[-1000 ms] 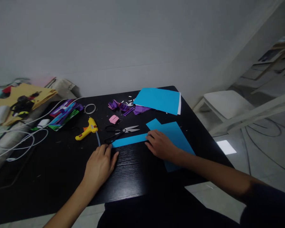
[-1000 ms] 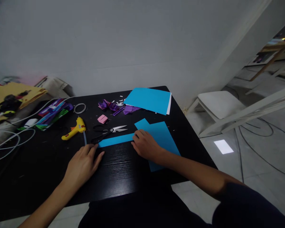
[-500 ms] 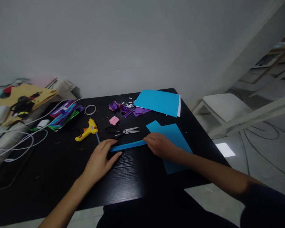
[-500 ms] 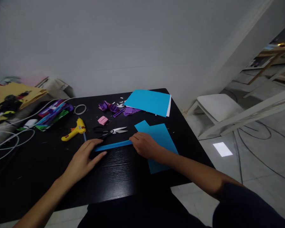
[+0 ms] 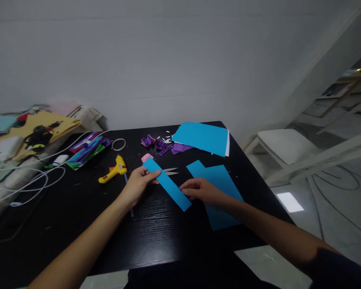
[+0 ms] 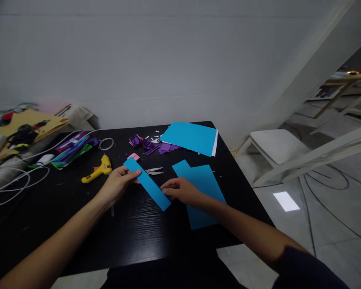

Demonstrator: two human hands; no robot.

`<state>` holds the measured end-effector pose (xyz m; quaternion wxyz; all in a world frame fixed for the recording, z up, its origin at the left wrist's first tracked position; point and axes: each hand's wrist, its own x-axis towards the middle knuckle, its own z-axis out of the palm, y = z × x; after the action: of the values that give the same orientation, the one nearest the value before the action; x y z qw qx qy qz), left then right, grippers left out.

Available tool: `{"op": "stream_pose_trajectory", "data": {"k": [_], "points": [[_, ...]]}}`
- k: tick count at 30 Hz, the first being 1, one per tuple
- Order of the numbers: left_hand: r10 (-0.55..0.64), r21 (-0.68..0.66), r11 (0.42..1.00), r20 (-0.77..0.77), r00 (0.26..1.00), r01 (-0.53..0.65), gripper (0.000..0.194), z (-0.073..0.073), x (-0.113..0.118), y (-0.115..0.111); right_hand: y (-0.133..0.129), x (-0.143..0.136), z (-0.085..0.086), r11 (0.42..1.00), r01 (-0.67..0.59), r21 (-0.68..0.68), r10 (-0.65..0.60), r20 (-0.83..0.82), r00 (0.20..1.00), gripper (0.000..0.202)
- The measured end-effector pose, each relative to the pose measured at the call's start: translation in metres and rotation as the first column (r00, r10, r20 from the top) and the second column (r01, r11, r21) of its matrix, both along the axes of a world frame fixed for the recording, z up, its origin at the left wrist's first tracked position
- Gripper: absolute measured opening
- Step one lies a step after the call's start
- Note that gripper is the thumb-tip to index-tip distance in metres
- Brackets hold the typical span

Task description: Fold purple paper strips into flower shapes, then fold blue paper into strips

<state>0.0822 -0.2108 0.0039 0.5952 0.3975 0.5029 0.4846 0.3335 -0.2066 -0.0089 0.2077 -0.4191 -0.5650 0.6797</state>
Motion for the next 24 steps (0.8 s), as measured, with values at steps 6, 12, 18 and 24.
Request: {"op": "stream_pose_trajectory", "data": {"k": [6, 12, 18, 24], "points": [[0.053, -0.053, 0.998, 0.133, 0.99, -0.047, 0.025, -0.004, 0.015, 0.008, 0.014, 0.017, 0.01, 0.985, 0.068, -0.156, -0.113, -0.299, 0.948, 0.033], [-0.159, -0.043, 0.985, 0.125, 0.979, 0.165, 0.026, -0.027, 0.031, -0.008, 0.013, 0.006, 0.011, 0.858, -0.461, -0.224, 0.217, -0.657, 0.722, 0.065], [-0.245, 0.02, 0.97, 0.052, 0.968, 0.244, 0.028, -0.042, 0.031, -0.015, 0.005, -0.03, -0.01, 0.781, -0.587, -0.211, 0.338, -0.648, 0.683, 0.08], [-0.288, 0.046, 0.957, 0.001, 0.958, 0.288, 0.028, -0.04, 0.03, -0.014, -0.001, -0.038, -0.032, 0.728, -0.621, -0.292, 0.312, -0.666, 0.678, 0.075]]}}
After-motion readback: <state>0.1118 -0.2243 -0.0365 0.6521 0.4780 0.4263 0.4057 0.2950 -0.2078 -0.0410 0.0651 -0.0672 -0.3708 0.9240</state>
